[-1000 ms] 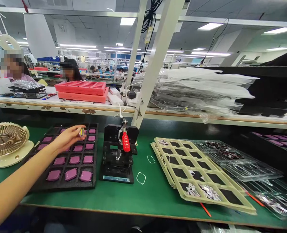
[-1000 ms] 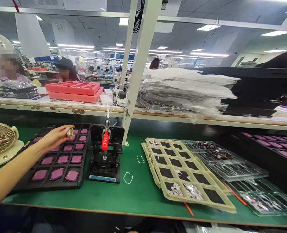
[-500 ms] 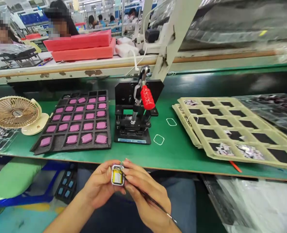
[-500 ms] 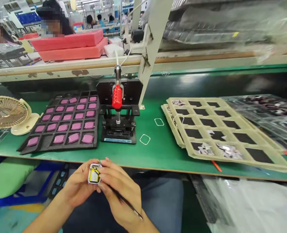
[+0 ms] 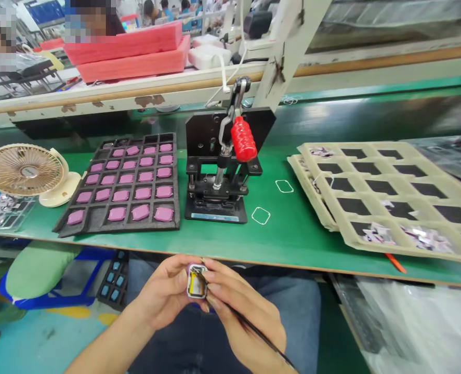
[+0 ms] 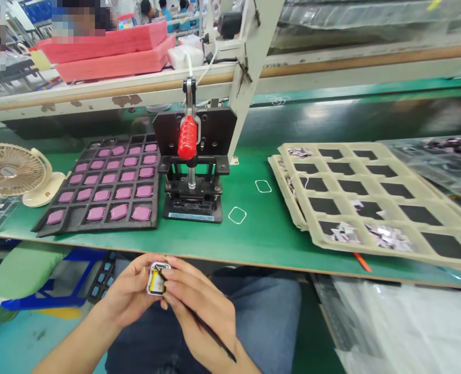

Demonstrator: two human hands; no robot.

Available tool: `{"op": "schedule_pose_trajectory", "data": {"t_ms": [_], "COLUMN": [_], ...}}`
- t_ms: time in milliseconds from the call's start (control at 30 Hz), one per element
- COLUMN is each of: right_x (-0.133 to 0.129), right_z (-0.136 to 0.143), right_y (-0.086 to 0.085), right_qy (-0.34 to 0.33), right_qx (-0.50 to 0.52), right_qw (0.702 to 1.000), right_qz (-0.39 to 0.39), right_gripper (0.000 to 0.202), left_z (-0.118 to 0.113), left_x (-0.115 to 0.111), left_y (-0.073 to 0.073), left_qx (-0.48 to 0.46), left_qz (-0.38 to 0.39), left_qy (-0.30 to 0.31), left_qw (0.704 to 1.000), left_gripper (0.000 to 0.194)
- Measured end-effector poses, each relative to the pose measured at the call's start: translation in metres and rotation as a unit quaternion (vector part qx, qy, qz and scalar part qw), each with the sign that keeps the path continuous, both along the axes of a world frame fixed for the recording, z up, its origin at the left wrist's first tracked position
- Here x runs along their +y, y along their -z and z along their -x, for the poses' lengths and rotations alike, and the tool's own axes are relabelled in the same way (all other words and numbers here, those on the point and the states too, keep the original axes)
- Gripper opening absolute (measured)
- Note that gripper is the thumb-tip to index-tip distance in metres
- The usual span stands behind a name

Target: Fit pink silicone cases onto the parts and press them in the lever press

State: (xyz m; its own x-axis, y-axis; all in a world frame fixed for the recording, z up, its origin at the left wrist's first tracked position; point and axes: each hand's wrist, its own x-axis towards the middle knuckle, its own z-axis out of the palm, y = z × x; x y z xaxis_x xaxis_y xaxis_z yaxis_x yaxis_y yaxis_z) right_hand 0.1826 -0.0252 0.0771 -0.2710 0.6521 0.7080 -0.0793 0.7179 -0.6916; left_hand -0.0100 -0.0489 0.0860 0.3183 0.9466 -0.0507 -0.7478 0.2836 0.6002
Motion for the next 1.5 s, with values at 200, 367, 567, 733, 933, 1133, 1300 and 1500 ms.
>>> {"op": "schedule_pose_trajectory", "data": {"t_ms": [200, 367, 567, 733, 933, 1133, 1300, 1500], "right_x": [0.000, -0.001, -0.002, -0.003, -0.004, -0.004, -0.005, -0.006], "right_z": [-0.001, -0.001, 0.000, 0.001, 0.002, 0.000, 0.001, 0.001], "right_y": [0.005, 0.007, 0.006, 0.011, 0.011, 0.010, 0.013, 0.013], "right_qy": [-0.005, 0.007, 0.012, 0.008, 0.032, 0.020, 0.017, 0.014], "right_qx": [-0.004, -0.004, -0.006, 0.000, 0.002, 0.003, 0.001, 0.005], "right_qw": [1.000, 1.000, 1.000, 1.000, 0.999, 0.999, 1.000, 1.000], "right_qz": [-0.010, 0.000, 0.002, -0.025, -0.030, -0.027, -0.021, -0.022], "right_gripper": [0.051, 0.050, 0.051, 0.056, 0.052, 0.052, 0.053, 0.051], "left_z": [-0.001, -0.002, -0.002, -0.005, -0.004, -0.001, -0.003, -0.003], "left_x": [-0.001, -0.002, -0.004, -0.006, -0.006, -0.004, -0.005, -0.005], "left_y": [0.003, 0.004, 0.003, 0.005, 0.005, 0.000, 0.000, 0.003], "left_qx": [0.000, 0.002, 0.006, -0.004, 0.001, 0.015, 0.011, 0.000], "left_qz": [0.007, 0.012, 0.015, 0.038, 0.042, 0.033, 0.030, 0.028], "left_qy": [-0.004, -0.001, 0.000, -0.002, -0.008, -0.006, -0.004, 0.001], "left_qw": [1.000, 1.000, 1.000, 0.999, 0.999, 0.999, 0.999, 1.000], "left_gripper": [0.030, 0.030, 0.031, 0.027, 0.027, 0.030, 0.029, 0.031]}}
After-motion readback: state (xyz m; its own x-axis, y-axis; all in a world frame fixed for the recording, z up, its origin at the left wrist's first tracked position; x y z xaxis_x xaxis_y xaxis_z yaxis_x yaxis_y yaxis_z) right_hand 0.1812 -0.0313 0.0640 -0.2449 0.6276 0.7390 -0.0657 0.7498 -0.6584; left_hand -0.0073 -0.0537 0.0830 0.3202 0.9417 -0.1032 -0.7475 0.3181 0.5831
